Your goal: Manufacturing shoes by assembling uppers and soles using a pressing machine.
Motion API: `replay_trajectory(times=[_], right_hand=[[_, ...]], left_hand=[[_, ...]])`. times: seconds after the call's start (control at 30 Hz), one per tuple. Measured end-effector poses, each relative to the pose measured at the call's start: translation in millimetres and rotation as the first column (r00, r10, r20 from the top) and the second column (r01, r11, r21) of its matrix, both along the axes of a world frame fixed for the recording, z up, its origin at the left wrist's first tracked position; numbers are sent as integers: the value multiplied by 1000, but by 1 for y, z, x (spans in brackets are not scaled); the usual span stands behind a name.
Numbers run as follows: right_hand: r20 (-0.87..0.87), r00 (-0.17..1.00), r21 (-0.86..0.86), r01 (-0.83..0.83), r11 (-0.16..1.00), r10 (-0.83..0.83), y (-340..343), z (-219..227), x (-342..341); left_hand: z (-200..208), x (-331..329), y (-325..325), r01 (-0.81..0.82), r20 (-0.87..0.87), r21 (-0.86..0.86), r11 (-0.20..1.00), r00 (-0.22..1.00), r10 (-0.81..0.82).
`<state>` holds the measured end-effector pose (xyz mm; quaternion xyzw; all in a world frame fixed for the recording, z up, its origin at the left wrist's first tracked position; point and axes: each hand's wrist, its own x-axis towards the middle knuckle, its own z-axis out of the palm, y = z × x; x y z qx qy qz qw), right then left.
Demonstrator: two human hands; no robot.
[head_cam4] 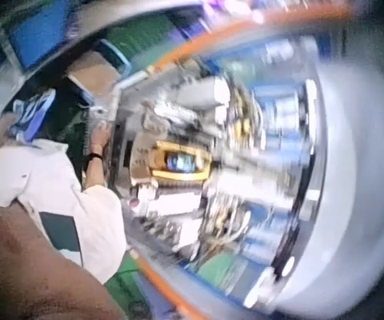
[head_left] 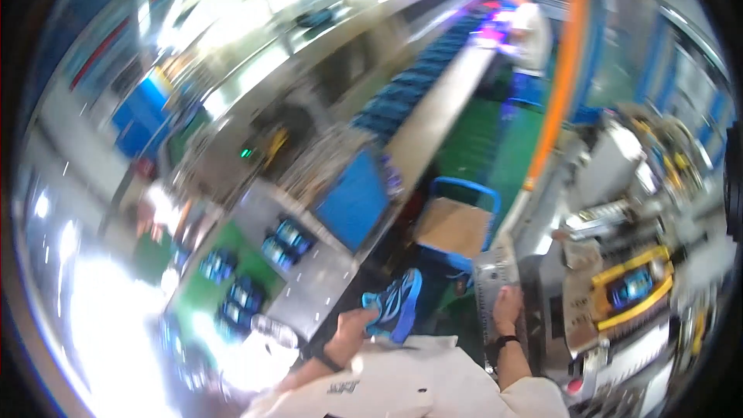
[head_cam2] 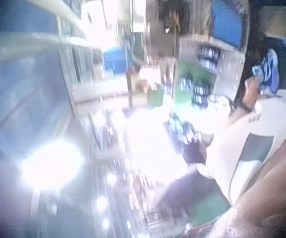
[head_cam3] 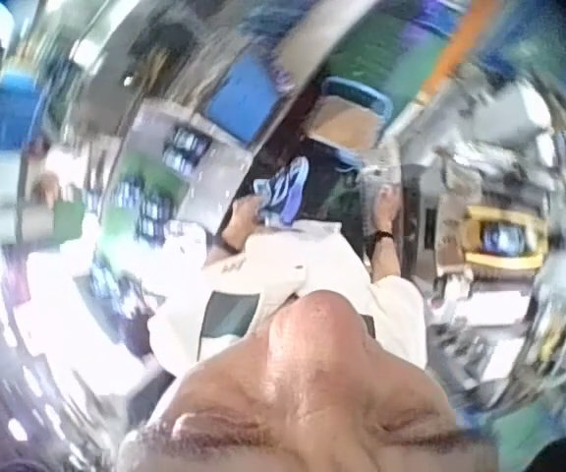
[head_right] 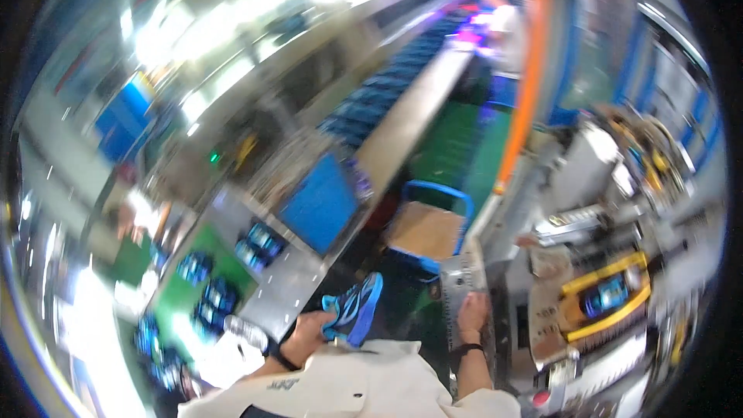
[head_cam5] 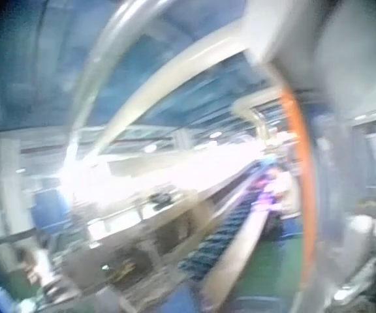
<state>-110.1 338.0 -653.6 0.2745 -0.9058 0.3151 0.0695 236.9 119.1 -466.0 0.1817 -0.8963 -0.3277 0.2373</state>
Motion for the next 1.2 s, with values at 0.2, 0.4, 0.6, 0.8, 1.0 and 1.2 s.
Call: replay_trajectory(times=[0.2, 0.4, 0.6, 0.8, 1.0, 1.2], right_hand=[[91, 994, -169, -37, 985, 53, 4, -15, -11], [103, 979, -254, -143, 957, 173, -41, 26, -47], [-29, 968, -241, -249, 938, 250, -210, 205, -52], [-298, 783, -284, -619, 732, 546, -385, 369, -31], [-572, 524, 24, -758, 652, 631, -570, 507, 77], [-723, -30, 421, -811, 406, 690, -756, 579, 234]], left_hand=[[-44, 66, -21, -496, 84, 622, 606, 812, 578], [-40, 119, -92, -356, 319, 906, -228, 223, 921], [-151, 219, -217, -456, 322, 836, -306, -42, 946], [-152, 265, -323, -752, 288, 615, -236, -65, 955], [-191, 271, -400, -948, 271, 294, -125, -43, 962], [-222, 287, -393, -977, 340, 208, -39, 35, 940]])
